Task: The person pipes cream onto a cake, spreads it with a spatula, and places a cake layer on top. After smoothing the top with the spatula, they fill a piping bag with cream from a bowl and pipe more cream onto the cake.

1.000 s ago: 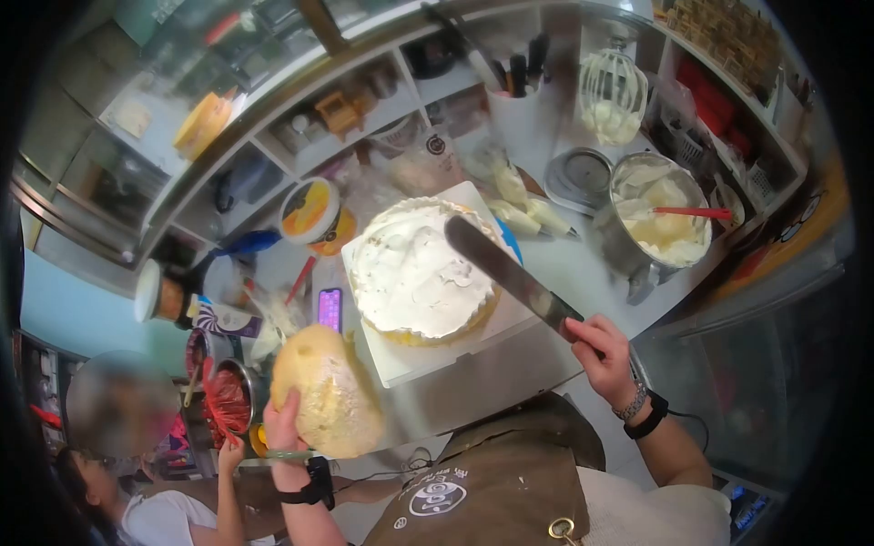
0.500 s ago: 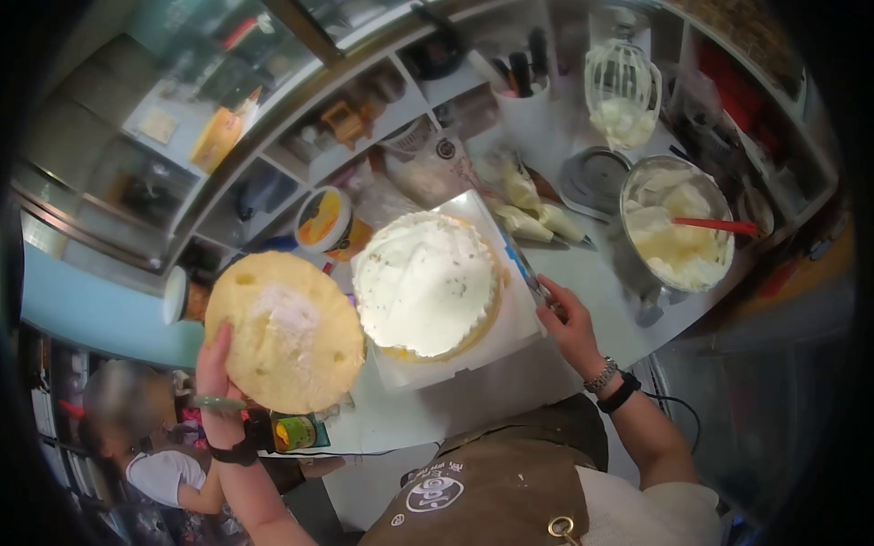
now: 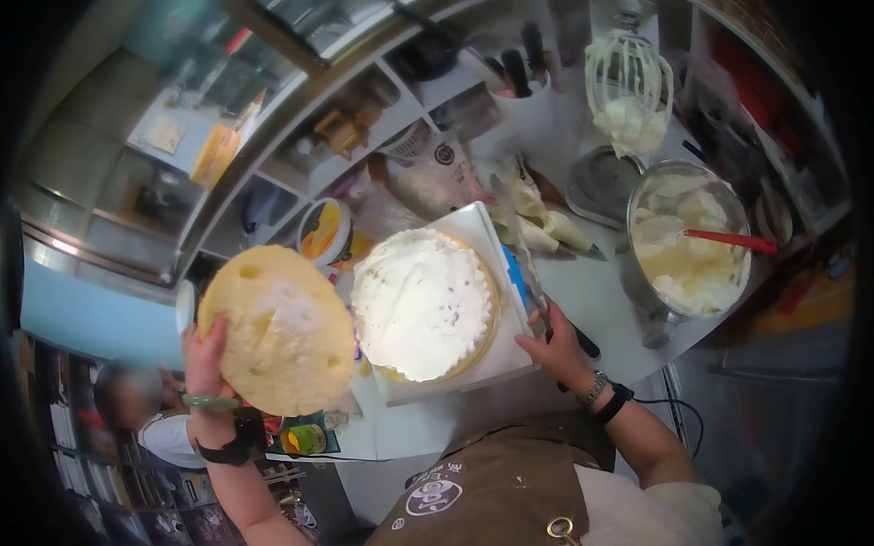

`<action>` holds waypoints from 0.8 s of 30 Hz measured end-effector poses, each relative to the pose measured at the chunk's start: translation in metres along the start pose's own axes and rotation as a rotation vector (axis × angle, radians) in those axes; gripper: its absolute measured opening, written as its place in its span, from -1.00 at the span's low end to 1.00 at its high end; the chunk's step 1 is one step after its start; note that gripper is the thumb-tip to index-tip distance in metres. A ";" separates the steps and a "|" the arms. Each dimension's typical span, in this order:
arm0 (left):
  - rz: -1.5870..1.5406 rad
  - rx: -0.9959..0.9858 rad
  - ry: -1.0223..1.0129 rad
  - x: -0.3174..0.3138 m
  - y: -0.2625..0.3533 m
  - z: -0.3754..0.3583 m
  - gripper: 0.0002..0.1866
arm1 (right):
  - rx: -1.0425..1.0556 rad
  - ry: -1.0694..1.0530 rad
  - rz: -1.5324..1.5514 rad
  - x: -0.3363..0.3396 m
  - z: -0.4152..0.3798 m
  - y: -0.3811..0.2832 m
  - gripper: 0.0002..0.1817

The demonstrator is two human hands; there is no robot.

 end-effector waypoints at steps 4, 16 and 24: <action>0.026 -0.014 0.014 0.001 0.015 0.009 -0.61 | 0.062 -0.019 -0.125 0.005 0.007 -0.010 -0.17; -0.001 -0.033 -0.419 -0.062 0.021 -0.019 -0.63 | 0.158 -0.434 0.074 -0.051 0.008 -0.208 -0.11; -0.119 -0.160 -0.408 -0.072 0.028 0.013 -0.62 | 0.206 -0.338 0.019 -0.084 0.030 -0.275 -0.28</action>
Point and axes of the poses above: each hand's wrist, its own z-axis towards the middle knuckle, its own x-axis out of the back of the hand, y = z × x, the point moved 9 cm from there along z, towards the middle knuckle, and after that the axes turned 4 degrees about x, right-handed, at the moved point
